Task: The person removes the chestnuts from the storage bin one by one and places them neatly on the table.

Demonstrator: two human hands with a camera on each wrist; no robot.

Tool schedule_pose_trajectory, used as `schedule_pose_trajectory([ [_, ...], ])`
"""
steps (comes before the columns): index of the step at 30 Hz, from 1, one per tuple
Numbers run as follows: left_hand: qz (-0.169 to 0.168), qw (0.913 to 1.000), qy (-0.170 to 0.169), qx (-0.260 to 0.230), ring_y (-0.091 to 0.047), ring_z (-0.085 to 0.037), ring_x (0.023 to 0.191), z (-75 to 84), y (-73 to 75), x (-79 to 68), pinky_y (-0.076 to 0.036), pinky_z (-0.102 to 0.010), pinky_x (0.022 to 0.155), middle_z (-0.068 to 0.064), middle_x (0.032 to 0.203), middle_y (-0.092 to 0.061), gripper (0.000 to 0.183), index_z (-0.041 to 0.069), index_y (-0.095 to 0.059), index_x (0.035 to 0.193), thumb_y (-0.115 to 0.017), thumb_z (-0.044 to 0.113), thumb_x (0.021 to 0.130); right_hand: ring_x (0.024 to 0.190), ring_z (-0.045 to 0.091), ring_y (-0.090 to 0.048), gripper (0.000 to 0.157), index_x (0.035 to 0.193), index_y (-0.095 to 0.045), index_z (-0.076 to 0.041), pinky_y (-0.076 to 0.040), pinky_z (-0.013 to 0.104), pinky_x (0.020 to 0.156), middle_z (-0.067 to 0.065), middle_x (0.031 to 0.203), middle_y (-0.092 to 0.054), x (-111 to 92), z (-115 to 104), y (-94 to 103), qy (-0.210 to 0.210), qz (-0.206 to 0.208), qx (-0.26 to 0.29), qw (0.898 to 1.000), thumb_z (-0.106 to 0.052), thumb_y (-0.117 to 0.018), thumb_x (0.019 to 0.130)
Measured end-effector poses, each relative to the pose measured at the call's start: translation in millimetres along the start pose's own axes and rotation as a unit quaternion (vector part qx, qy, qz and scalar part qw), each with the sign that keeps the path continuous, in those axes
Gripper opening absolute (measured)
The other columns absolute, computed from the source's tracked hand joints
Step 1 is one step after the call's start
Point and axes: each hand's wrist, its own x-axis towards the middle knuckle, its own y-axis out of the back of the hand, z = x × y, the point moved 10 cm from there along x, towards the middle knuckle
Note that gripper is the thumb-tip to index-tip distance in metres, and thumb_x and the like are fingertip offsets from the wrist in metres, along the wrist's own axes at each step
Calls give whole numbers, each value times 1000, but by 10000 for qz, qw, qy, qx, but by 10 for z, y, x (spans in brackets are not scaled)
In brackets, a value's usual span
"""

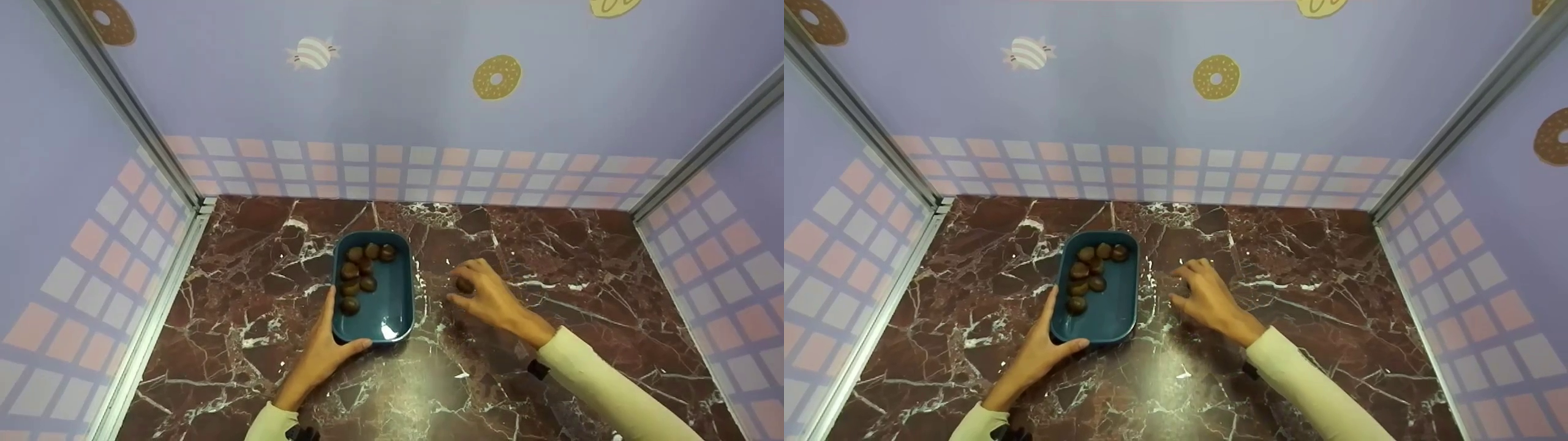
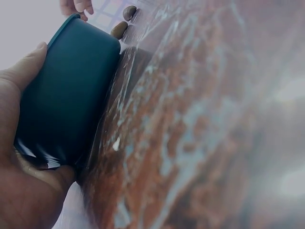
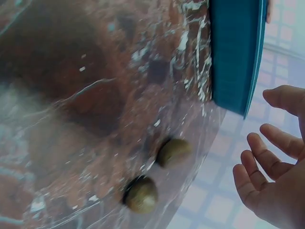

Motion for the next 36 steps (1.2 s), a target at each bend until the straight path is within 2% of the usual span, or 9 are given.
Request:
schedule_pose_trajectory([
  [8,17,10000,28,18,-20,-43,166,11,-9,17,-23,-65,130,-21,182,-15,135,15,-9,179,-100,40,83,102,30,-63,36,119,-79,-1,-55,48,90,15,112,-73,149,-208,-101,443,-8,20,9990,-12,-92,88],
  [12,39,10000,-76,-33,-21,-43,166,36,-11,27,-23,-64,131,-22,182,-15,135,12,-9,179,-100,39,83,107,31,-65,37,123,-78,-2,-59,48,92,16,114,-72,215,-277,-172,442,-206,121,9987,-14,-90,90],
  [17,27,9998,-130,-142,-19,-42,167,57,-20,30,-21,-63,131,-21,182,-14,136,13,-9,179,-100,39,83,100,33,-69,38,126,-77,1,-62,46,86,14,113,-70,291,-344,-252,442,-424,392,9974,-13,-88,93],
  [25,6,9997,-150,-208,-18,-42,167,42,-37,34,-20,-63,131,-22,183,-12,132,16,-9,179,-99,34,85,100,38,-74,38,129,-75,3,-64,46,86,18,118,-70,396,-428,-377,389,-739,783,9934,-15,-85,97],
  [31,-5,9994,-192,-278,-20,-42,167,33,-24,22,-20,-64,131,-22,182,-14,131,13,-9,179,-99,28,86,98,34,-73,34,125,-76,2,-63,43,85,18,116,-70,472,-545,-433,660,-646,702,9932,-16,-86,97],
  [36,41,9996,-186,-219,-21,-42,166,9,-10,14,-20,-64,131,-21,182,-15,130,15,-10,179,-99,30,85,101,33,-74,33,122,-77,2,-63,43,88,19,113,-71,526,-618,-503,888,-550,656,9924,-13,-88,94],
])
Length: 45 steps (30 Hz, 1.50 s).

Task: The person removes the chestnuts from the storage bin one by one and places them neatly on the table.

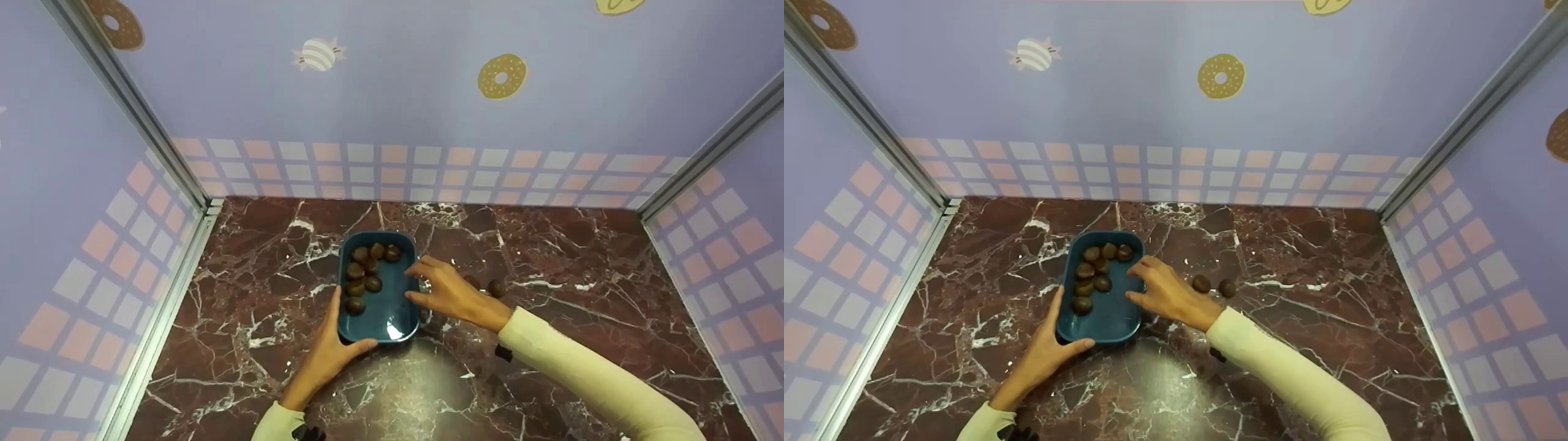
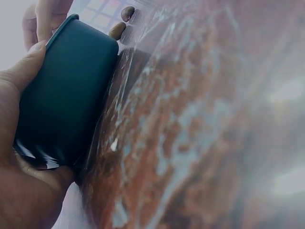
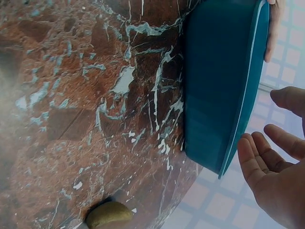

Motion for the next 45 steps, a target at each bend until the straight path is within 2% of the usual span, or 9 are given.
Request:
schedule_pose_trajectory([
  [5,27,10000,10,-32,-22,-42,166,-9,11,-14,-20,-63,131,-21,182,-16,130,16,-11,179,-99,30,85,105,30,-71,34,122,-77,2,-62,45,93,16,117,-71,71,5,-103,-17,-104,-168,9998,-15,-88,94],
  [10,49,10000,-19,14,-23,-42,166,-3,20,-15,-21,-64,131,-22,181,-17,130,14,-11,179,-100,29,85,109,34,-70,36,123,-77,3,-60,49,96,16,120,-71,171,32,-187,-144,-192,-232,9994,-17,-88,94],
  [17,-30,9999,109,55,-18,-44,167,-15,0,-22,-22,-67,130,-20,183,-12,130,18,-9,180,-98,33,87,120,37,-65,36,123,-77,3,-56,51,106,18,125,-71,322,147,-262,-370,-274,-279,9985,-17,-88,94],
  [22,-28,9999,116,85,-20,-44,166,-19,1,-26,-22,-68,130,-21,183,-13,130,17,-8,179,-98,34,87,126,41,-65,36,122,-77,5,-43,57,122,21,126,-72,413,260,-253,-481,-96,-254,9985,-14,-88,93],
  [25,-33,9999,111,92,-19,-44,166,-10,-1,-28,-22,-68,130,-22,182,-12,130,16,-8,179,-98,33,87,127,41,-63,36,122,-77,4,-44,56,121,21,128,-72,449,331,-256,-642,-82,-235,9976,-15,-89,94],
  [29,-29,9999,98,87,-19,-45,166,5,-5,-24,-22,-68,130,-23,182,-12,130,16,-8,179,-98,34,87,125,38,-60,38,124,-78,3,-51,52,112,19,130,-73,490,397,-263,-807,-130,-342,9961,-15,-89,93],
  [36,-7,10000,59,79,-20,-44,166,25,-3,-12,-20,-64,131,-23,182,-14,132,12,-9,179,-99,35,85,119,37,-61,38,123,-81,-2,-46,58,110,14,128,-79,592,482,-256,-833,-126,-869,9926,-18,-92,90],
  [45,-51,9998,164,107,-18,-44,167,6,-7,-28,-21,-67,130,-20,183,-12,131,15,-8,179,-98,36,86,124,33,-61,47,133,-77,-4,-45,59,103,11,131,-78,664,569,-369,-1018,-471,-1176,9867,-23,-91,92],
])
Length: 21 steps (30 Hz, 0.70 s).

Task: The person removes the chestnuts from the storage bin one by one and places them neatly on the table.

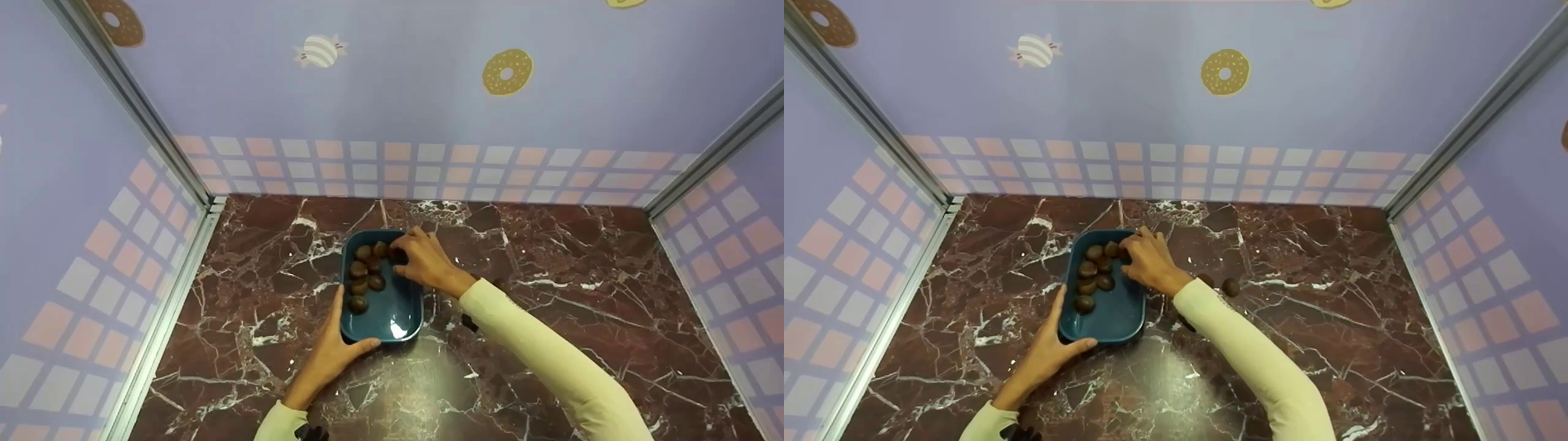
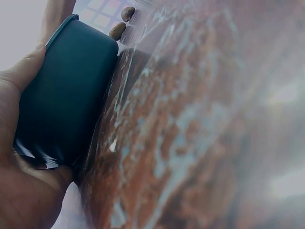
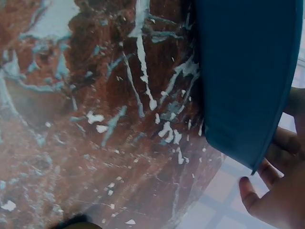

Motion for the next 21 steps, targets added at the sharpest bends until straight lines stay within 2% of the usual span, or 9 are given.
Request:
schedule_pose_trajectory([
  [5,6,10000,34,-2,-19,-43,167,-18,-8,2,-22,-67,130,-19,183,-12,130,17,-8,179,-97,36,87,124,39,-66,49,136,-74,-2,-50,65,106,18,132,-75,-14,-48,-58,151,-231,-85,9996,-18,-90,93],
  [13,43,9999,-93,81,-20,-44,166,11,2,-5,-22,-66,130,-20,183,-14,133,17,-9,179,-98,40,84,114,42,-70,43,137,-73,0,-59,57,95,22,124,-74,-91,-93,-186,355,-563,138,9977,-2,-82,94],
  [16,31,10000,-92,9,-19,-43,167,9,9,-9,-20,-65,131,-19,183,-14,133,17,-9,179,-99,39,84,105,42,-69,38,130,-76,0,-60,57,86,21,114,-73,-102,-133,-183,512,-623,-115,9967,2,-80,92],
  [21,11,10000,-81,-39,-20,-41,166,6,14,-8,-21,-63,131,-19,183,-15,134,15,-9,179,-99,40,83,89,41,-68,19,105,-78,0,-60,56,75,20,96,-70,-106,-205,-161,716,-714,-654,9927,6,-76,87],
])
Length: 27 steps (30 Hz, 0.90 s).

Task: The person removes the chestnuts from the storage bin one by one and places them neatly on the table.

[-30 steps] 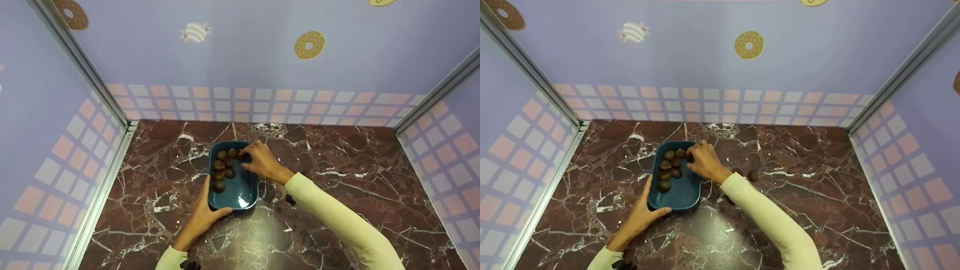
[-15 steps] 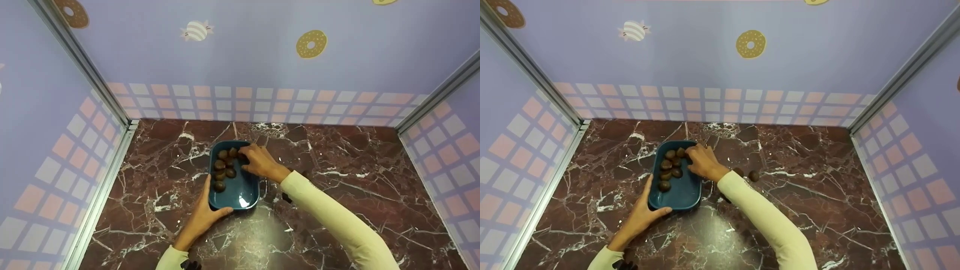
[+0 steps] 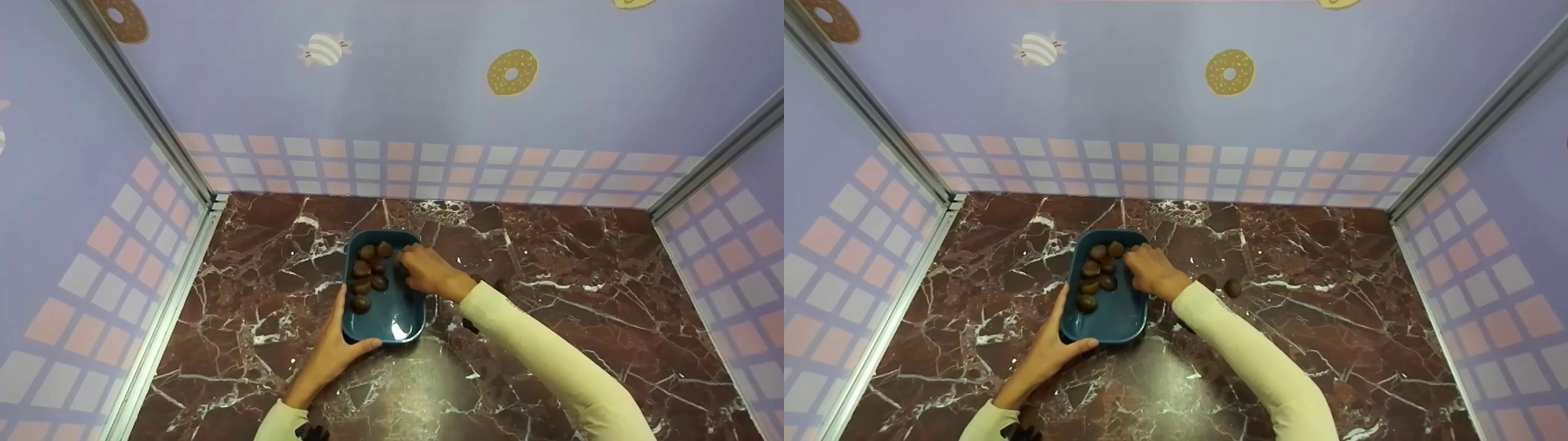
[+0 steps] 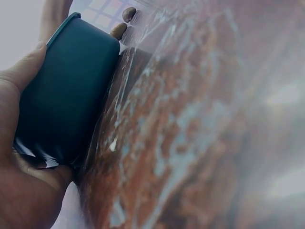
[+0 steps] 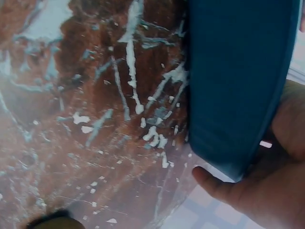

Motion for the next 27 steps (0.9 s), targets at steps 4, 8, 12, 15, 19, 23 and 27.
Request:
schedule_pose_trajectory([
  [4,-1,9999,-57,96,-23,-43,166,19,-2,10,-23,-63,131,-21,182,-17,135,13,-10,179,-100,41,82,90,41,-69,10,96,-76,-2,-57,64,81,19,94,-69,-24,2,19,-136,-76,-40,9999,5,-74,89],
  [8,-45,10000,-38,-44,-22,-43,166,24,-13,13,-23,-65,130,-21,182,-16,134,14,-9,179,-99,39,84,94,38,-68,7,97,-77,-3,-47,70,89,14,95,-67,-68,8,74,-343,-46,380,9987,-4,-81,91],
  [12,-44,9999,-81,-128,-23,-43,166,36,-13,22,-24,-66,129,-21,182,-17,133,14,-8,179,-99,37,85,96,33,-69,14,101,-80,-6,-43,74,99,10,97,-69,-119,-13,182,-353,161,726,9966,-12,-87,91],
  [15,-28,9999,-65,-100,-23,-43,166,28,-11,25,-23,-66,130,-21,182,-17,132,14,-9,179,-99,34,85,100,32,-71,23,111,-82,-6,-37,78,108,9,104,-75,-167,-31,258,-294,307,1015,9939,-14,-89,91],
  [19,-12,10000,14,-96,-21,-42,166,1,-9,22,-21,-66,130,-20,182,-15,131,15,-9,179,-99,33,85,103,32,-73,34,121,-81,-1,-44,68,111,12,113,-78,-238,-70,335,-64,483,1460,9881,-13,-91,91],
  [23,5,9999,32,-97,-22,-43,166,-14,-4,20,-22,-65,130,-21,182,-17,131,15,-10,179,-100,30,84,104,32,-75,34,122,-80,0,-60,51,97,13,114,-78,-332,-123,392,169,658,1847,9805,-9,-91,91],
  [27,-29,10000,35,-37,-21,-44,166,-15,-8,19,-22,-67,130,-22,182,-16,131,14,-9,179,-99,33,85,106,31,-75,33,121,-80,1,-61,49,95,14,115,-78,-435,-146,454,253,871,2125,9729,-5,-90,90],
])
